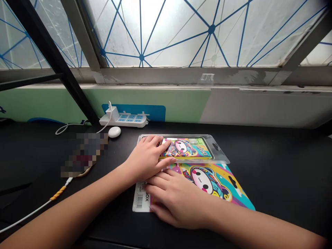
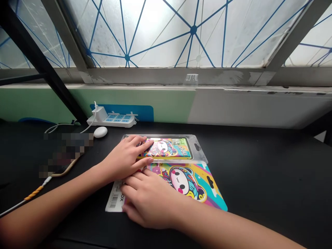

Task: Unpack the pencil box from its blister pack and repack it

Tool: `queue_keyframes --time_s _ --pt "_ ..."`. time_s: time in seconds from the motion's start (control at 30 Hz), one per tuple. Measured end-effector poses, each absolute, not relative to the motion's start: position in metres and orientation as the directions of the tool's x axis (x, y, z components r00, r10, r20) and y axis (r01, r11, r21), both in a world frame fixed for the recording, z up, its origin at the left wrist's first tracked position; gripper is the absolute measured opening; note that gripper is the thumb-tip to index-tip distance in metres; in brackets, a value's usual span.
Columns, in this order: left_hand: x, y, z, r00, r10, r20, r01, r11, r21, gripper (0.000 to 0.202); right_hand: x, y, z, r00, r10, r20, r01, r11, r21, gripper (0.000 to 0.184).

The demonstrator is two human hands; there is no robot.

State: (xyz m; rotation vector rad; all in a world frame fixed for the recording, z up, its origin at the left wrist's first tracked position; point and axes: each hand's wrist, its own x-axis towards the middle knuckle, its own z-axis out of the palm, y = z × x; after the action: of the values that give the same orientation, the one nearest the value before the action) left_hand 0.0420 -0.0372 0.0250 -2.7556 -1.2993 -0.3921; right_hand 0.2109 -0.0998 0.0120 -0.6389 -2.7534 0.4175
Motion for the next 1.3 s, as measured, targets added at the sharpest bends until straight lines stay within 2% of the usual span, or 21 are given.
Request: queue_keyframes --time_s 0.07,0.17,0.27,0.33,0.43,0.5,0.63,0.77,0.83,0.93,1.03,1.17,1.3 --pt "0.039 -0.038 0.027 0.623 0.740 0.252 0.758 -0.652 0.039 0.057 0.213 -0.102 0.010 -0.846 0.486 0.220 0.417 0.860 -0.295 0.027" --pt "0.037 -0.039 0.028 0.630 0.737 0.243 0.756 -0.654 0.023 0.056 0.216 -0.105 0.008 -0.838 0.503 0.210 0.441 0.852 -0.281 0.042" --pt "0.038 -0.038 0.027 0.625 0.739 0.249 0.760 -0.650 0.019 0.056 0.220 -0.105 0.010 -0.849 0.507 0.148 0.428 0.826 -0.367 0.067" --pt "0.038 -0.036 0.026 0.622 0.738 0.261 0.760 -0.649 0.024 0.056 0.219 -0.100 0.013 -0.852 0.510 0.115 0.421 0.799 -0.429 0.074" --pt "0.039 -0.033 0.024 0.606 0.743 0.285 0.766 -0.641 0.043 0.052 0.211 -0.088 0.015 -0.836 0.540 0.100 0.441 0.769 -0.463 0.062" --pt "0.040 -0.030 0.023 0.587 0.751 0.303 0.773 -0.631 0.064 0.048 0.204 -0.083 0.012 -0.823 0.557 0.116 0.463 0.774 -0.432 0.050" --pt "0.039 -0.028 0.024 0.575 0.755 0.315 0.774 -0.627 0.090 0.044 0.198 -0.080 0.003 -0.828 0.476 0.295 0.397 0.870 -0.291 0.024" --pt "0.037 -0.028 0.023 0.580 0.753 0.310 0.767 -0.633 0.101 0.045 0.212 -0.075 0.008 -0.782 0.385 0.490 0.392 0.915 -0.095 0.031" --pt "0.037 -0.028 0.022 0.584 0.749 0.312 0.765 -0.637 0.097 0.046 0.228 -0.065 0.019 -0.727 0.427 0.537 0.483 0.874 -0.041 0.034" --pt "0.036 -0.029 0.022 0.592 0.744 0.309 0.764 -0.641 0.079 0.048 0.262 -0.041 0.034 -0.617 0.591 0.520 0.699 0.715 0.017 0.035" --pt "0.036 -0.029 0.022 0.593 0.747 0.300 0.768 -0.637 0.068 0.049 0.294 -0.014 0.038 -0.484 0.759 0.435 0.833 0.551 -0.035 0.032" --pt "0.036 -0.028 0.023 0.594 0.747 0.299 0.766 -0.638 0.074 0.048 0.314 0.005 0.031 -0.473 0.820 0.321 0.849 0.521 -0.081 0.030" --pt "0.036 -0.028 0.022 0.589 0.751 0.297 0.770 -0.634 0.075 0.048 0.313 0.005 0.028 -0.485 0.831 0.273 0.840 0.529 -0.120 0.041"
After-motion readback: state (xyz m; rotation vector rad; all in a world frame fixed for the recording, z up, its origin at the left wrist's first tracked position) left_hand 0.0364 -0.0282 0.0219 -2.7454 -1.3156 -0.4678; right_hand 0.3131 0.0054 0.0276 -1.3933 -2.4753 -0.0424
